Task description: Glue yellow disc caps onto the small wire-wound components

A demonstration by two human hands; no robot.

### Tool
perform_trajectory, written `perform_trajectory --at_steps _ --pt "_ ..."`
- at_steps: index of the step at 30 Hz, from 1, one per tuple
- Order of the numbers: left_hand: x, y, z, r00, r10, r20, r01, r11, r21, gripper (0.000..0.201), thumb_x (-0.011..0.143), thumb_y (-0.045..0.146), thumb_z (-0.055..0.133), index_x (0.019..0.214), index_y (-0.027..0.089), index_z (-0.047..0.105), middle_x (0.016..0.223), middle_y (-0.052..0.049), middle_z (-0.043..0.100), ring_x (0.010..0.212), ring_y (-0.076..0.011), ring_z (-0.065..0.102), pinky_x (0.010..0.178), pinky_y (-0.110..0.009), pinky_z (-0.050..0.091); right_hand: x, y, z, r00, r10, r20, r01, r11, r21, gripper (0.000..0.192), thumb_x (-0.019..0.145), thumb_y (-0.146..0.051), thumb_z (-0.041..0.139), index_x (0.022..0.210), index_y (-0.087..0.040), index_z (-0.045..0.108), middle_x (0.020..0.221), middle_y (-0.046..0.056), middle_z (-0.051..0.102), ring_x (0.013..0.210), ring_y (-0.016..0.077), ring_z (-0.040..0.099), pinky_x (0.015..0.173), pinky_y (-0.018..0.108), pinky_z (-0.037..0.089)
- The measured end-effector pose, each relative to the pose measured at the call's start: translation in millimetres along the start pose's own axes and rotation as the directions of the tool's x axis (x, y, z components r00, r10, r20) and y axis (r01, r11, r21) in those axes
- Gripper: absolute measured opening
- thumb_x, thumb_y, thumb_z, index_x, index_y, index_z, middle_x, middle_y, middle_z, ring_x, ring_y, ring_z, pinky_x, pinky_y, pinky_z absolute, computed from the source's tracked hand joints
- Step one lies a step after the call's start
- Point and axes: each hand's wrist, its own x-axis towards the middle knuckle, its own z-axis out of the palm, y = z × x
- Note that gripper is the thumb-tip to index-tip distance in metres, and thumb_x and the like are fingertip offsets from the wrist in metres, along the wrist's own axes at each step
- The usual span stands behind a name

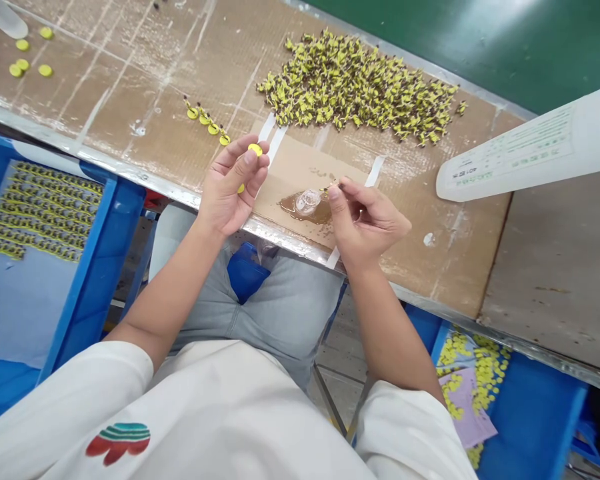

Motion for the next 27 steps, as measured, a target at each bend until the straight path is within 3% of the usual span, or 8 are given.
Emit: perform_trajectory --at_steps 4,9,15,21,27 --pt "0 -1 -0.2 1.000 -0.009 -0.008 0.009 1.000 -0.024 0.022 0.096 0.016 0.058 0.115 0.020 0.067 0.121 0.001 0.070 0.138 -0.0236 0.052 0.112 -0.037 0.046 2 5 -5 0.997 -0.039 0.063 0.045 0.994 -0.102 0.025 0.081 -0.048 0.076 0.096 -0.028 0.077 0.084 0.002 0.074 0.076 0.0198 0.070 0.075 0.039 0.060" --pt "1 0 1.7 0.992 -0.082 -0.094 0.068 0.987 -0.144 0.033 0.092 0.014 0.064 0.123 0.024 0.066 0.132 -0.001 0.066 0.140 -0.0256 0.049 0.114 -0.037 0.045 -1 8 -10 0.992 -0.019 0.121 0.039 0.985 -0.165 0.027 0.079 -0.052 0.076 0.088 -0.027 0.076 0.076 0.003 0.070 0.077 0.0216 0.069 0.081 0.044 0.059" --pt "2 -1 -0.6 0.999 -0.036 -0.036 0.032 0.995 -0.099 0.016 0.088 0.015 0.068 0.103 0.020 0.071 0.119 -0.001 0.071 0.136 -0.0241 0.054 0.112 -0.035 0.047 -1 10 -11 0.985 -0.088 0.147 0.110 0.984 -0.143 0.022 0.078 -0.047 0.078 0.088 -0.028 0.077 0.073 0.002 0.069 0.070 0.0202 0.066 0.080 0.045 0.057" --pt "3 -1 -0.7 0.995 -0.067 -0.080 0.058 0.992 -0.115 0.028 0.090 0.017 0.066 0.117 0.025 0.068 0.125 0.000 0.070 0.134 -0.0228 0.056 0.109 -0.033 0.050 0 9 -9 0.977 -0.138 0.164 0.160 0.978 -0.130 0.021 0.080 -0.046 0.077 0.089 -0.027 0.077 0.073 0.002 0.069 0.067 0.0193 0.065 0.078 0.045 0.056" --pt "2 -1 0.0 0.999 -0.030 -0.032 0.029 0.999 -0.037 0.028 0.096 0.016 0.056 0.121 0.023 0.065 0.127 0.003 0.068 0.135 -0.0218 0.054 0.110 -0.036 0.048 0 12 -9 0.974 -0.118 0.192 0.150 0.974 -0.167 0.021 0.079 -0.046 0.077 0.088 -0.028 0.076 0.075 0.002 0.070 0.069 0.0205 0.065 0.078 0.046 0.057"
